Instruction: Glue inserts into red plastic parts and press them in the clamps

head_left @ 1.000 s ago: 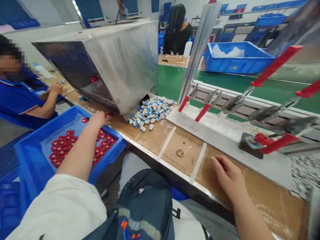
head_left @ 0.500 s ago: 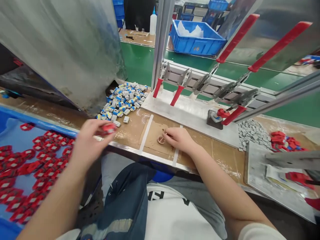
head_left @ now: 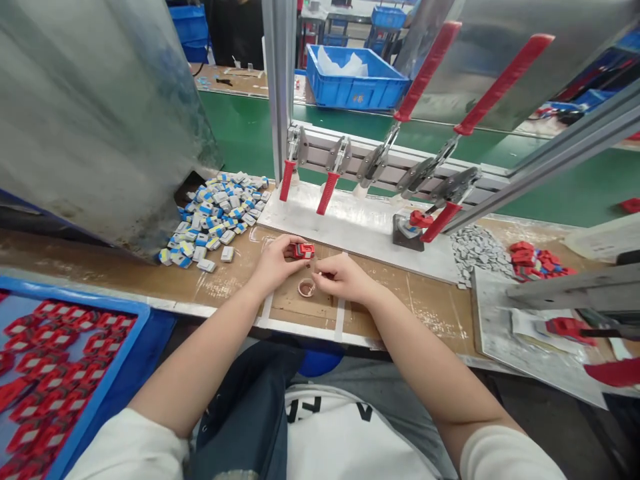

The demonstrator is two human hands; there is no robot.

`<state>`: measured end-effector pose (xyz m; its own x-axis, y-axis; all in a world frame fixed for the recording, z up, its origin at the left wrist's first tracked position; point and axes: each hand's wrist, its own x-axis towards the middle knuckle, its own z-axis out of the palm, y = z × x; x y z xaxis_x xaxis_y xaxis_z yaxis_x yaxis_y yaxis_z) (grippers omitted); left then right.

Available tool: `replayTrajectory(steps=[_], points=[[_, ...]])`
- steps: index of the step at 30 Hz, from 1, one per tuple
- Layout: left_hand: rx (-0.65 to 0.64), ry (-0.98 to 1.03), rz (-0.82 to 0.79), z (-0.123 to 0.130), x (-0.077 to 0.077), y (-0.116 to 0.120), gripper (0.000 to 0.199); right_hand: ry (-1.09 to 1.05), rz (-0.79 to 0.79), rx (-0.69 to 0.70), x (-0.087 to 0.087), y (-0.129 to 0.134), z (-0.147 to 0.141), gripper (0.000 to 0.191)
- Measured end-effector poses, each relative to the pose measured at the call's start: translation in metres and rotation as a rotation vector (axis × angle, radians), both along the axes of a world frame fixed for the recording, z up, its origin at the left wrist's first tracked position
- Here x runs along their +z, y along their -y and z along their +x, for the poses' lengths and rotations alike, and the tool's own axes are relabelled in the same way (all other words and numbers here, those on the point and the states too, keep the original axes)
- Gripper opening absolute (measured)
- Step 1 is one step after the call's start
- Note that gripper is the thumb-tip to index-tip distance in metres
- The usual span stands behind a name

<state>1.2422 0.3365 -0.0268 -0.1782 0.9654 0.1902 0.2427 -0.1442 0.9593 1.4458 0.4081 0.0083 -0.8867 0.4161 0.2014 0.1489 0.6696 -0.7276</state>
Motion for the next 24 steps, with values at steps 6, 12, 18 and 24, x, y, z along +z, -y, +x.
replayTrajectory(steps=[6, 12, 18, 24], points=[[0.020, -0.150, -0.018, -0.001, 0.005, 0.000, 0.033, -0.286, -0.113, -0.472, -0.008, -0.011, -0.004, 0.041], [-0.001, -0.219, 0.007, -0.001, 0.007, -0.001, 0.030, -0.293, -0.141, -0.531, -0.013, -0.020, -0.014, 0.047], [0.021, -0.253, 0.010, 0.000, 0.005, -0.001, 0.030, -0.264, -0.146, -0.493, -0.015, -0.020, -0.016, 0.049], [0.031, -0.198, 0.001, 0.000, 0.005, -0.001, 0.031, -0.226, -0.113, -0.485, -0.013, -0.022, -0.011, 0.046]])
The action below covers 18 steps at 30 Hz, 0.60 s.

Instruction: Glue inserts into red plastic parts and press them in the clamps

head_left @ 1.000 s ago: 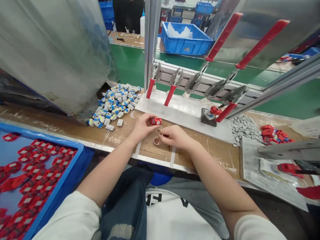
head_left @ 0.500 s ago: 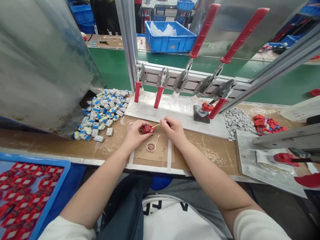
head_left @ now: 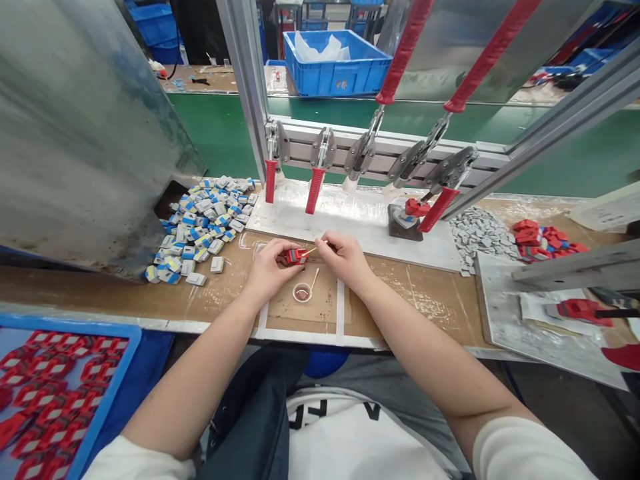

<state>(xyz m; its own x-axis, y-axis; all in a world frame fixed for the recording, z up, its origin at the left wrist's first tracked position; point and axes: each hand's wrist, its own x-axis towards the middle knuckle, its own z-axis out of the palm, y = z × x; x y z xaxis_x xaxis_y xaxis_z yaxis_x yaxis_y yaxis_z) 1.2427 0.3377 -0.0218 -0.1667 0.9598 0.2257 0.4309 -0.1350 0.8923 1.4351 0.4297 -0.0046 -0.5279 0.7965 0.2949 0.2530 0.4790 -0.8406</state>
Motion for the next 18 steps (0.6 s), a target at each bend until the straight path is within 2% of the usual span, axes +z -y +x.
replayTrajectory(steps=[3, 9, 16, 18], points=[[-0.005, 0.034, -0.006, 0.001, 0.003, 0.001, 0.032, 0.030, 0.037, -0.031, 0.001, -0.002, 0.002, 0.042], [-0.005, -0.029, -0.010, 0.001, 0.003, 0.003, 0.032, 0.048, 0.122, -0.058, 0.001, 0.000, -0.002, 0.039], [0.005, -0.072, 0.009, 0.001, 0.000, -0.001, 0.031, 0.012, 0.137, 0.025, 0.008, 0.008, 0.002, 0.043], [0.035, -0.073, 0.030, 0.002, 0.003, 0.003, 0.031, 0.035, 0.160, 0.104, 0.011, 0.014, 0.008, 0.044]])
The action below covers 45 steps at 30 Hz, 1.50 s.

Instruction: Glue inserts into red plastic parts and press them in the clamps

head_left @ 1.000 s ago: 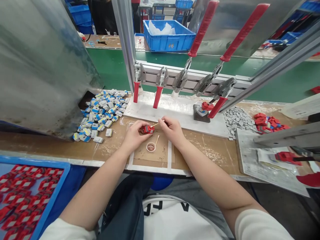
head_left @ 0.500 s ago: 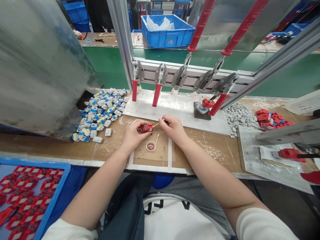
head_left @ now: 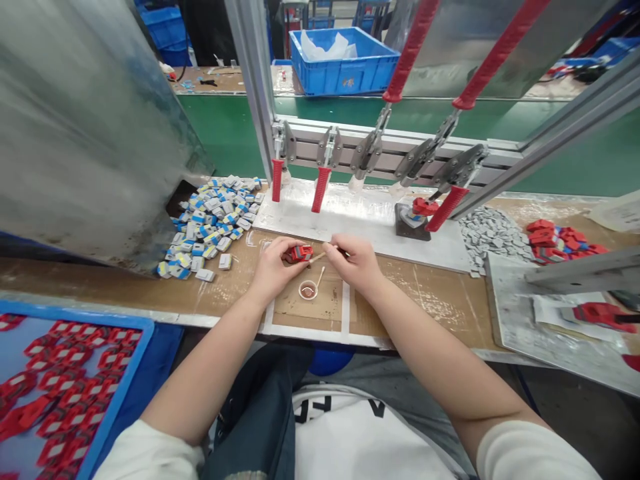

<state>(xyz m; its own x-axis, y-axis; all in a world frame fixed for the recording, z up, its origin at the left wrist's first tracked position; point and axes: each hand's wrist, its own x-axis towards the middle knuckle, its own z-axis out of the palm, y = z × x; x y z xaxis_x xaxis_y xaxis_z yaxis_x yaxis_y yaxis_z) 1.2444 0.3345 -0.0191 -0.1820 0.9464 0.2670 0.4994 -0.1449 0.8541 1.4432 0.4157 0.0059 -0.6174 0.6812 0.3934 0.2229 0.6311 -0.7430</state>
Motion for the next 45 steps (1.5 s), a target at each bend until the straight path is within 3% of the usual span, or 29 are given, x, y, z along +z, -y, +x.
replayTrajectory(steps=[4, 6, 9, 12, 14, 17, 19, 21, 24, 27, 31, 34, 37, 41, 45], points=[[0.107, 0.061, 0.016, -0.006, 0.010, 0.034, 0.037, 0.281, 0.050, 0.328, 0.002, 0.012, 0.011, 0.047], [0.171, 0.096, 0.010, -0.012, 0.014, 0.064, 0.036, 0.403, 0.115, 0.348, 0.007, 0.013, 0.011, 0.048], [0.309, 0.132, 0.033, -0.023, 0.014, 0.114, 0.030, 0.412, 0.208, 0.278, 0.024, 0.008, -0.007, 0.046], [0.428, 0.241, 0.086, -0.032, 0.008, 0.151, 0.034, 0.434, 0.228, 0.277, 0.044, 0.007, -0.060, 0.040], [0.461, 0.331, 0.112, -0.036, 0.003, 0.163, 0.038, 0.550, 0.242, 0.313, 0.050, 0.012, -0.107, 0.031], [0.475, 0.500, 0.115, -0.040, -0.001, 0.168, 0.050, 0.777, 0.305, 0.365, 0.046, 0.026, -0.172, 0.041], [0.482, 0.612, 0.133, -0.041, -0.002, 0.167, 0.059, 0.866, 0.345, 0.412, 0.040, 0.033, -0.197, 0.044], [0.485, 0.697, 0.163, -0.043, -0.003, 0.163, 0.061, 0.886, 0.384, 0.451, 0.035, 0.035, -0.206, 0.041], [0.473, 0.790, 0.202, -0.048, -0.004, 0.154, 0.059, 0.780, 0.409, 0.437, 0.037, 0.023, -0.191, 0.036], [0.412, 0.839, 0.242, -0.054, -0.001, 0.135, 0.059, 0.501, 0.231, 0.395, 0.048, 0.001, -0.153, 0.029], [0.240, 0.907, 0.245, -0.052, 0.014, 0.090, 0.059, 0.099, -0.035, 0.287, 0.055, -0.022, -0.081, 0.035], [0.054, 0.942, 0.207, -0.043, 0.027, 0.047, 0.056, -0.108, -0.115, 0.188, 0.043, -0.028, -0.031, 0.039], [-0.103, 0.880, 0.162, -0.030, 0.037, 0.005, 0.052, -0.280, -0.220, 0.131, 0.020, -0.031, 0.000, 0.043], [-0.225, 0.716, 0.123, -0.017, 0.038, -0.035, 0.055, -0.391, -0.482, 0.117, -0.001, -0.036, 0.017, 0.057], [-0.252, 0.595, 0.111, -0.012, 0.029, -0.050, 0.055, -0.368, -0.591, 0.166, -0.001, -0.040, 0.022, 0.064]])
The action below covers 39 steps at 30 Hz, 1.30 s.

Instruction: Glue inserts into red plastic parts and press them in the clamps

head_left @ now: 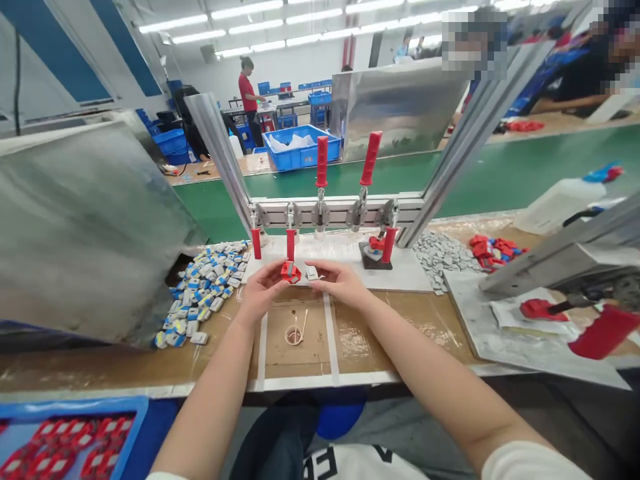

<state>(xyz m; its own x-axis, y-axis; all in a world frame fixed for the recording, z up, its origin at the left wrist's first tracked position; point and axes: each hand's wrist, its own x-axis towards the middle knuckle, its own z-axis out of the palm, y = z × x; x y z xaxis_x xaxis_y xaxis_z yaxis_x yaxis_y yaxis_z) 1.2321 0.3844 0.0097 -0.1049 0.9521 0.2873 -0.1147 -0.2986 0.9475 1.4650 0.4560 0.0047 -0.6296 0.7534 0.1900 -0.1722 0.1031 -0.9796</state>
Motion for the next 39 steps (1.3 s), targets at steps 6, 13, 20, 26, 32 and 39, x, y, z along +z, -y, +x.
replayTrajectory(steps=[6, 13, 20, 26, 32, 39], points=[[0.040, -0.158, 0.024, -0.001, -0.013, 0.002, 0.047, 0.056, 0.018, 0.086, 0.000, 0.000, -0.003, 0.050], [0.021, -0.336, 0.097, -0.002, -0.013, -0.001, 0.042, 0.141, 0.216, 0.084, 0.002, 0.001, -0.005, 0.047], [0.025, -0.449, 0.126, 0.002, -0.007, 0.004, 0.040, 0.195, 0.341, 0.040, 0.001, 0.004, -0.004, 0.053], [0.101, -0.501, 0.060, 0.007, -0.001, 0.007, 0.041, 0.137, 0.231, -0.041, -0.014, 0.007, -0.018, 0.055], [0.118, -0.600, 0.063, 0.020, 0.005, 0.004, 0.068, 0.081, 0.026, 0.033, -0.012, 0.011, -0.028, 0.058], [0.211, -0.596, 0.095, 0.026, 0.002, 0.006, 0.056, 0.118, 0.014, 0.076, -0.006, 0.012, -0.030, 0.047]])
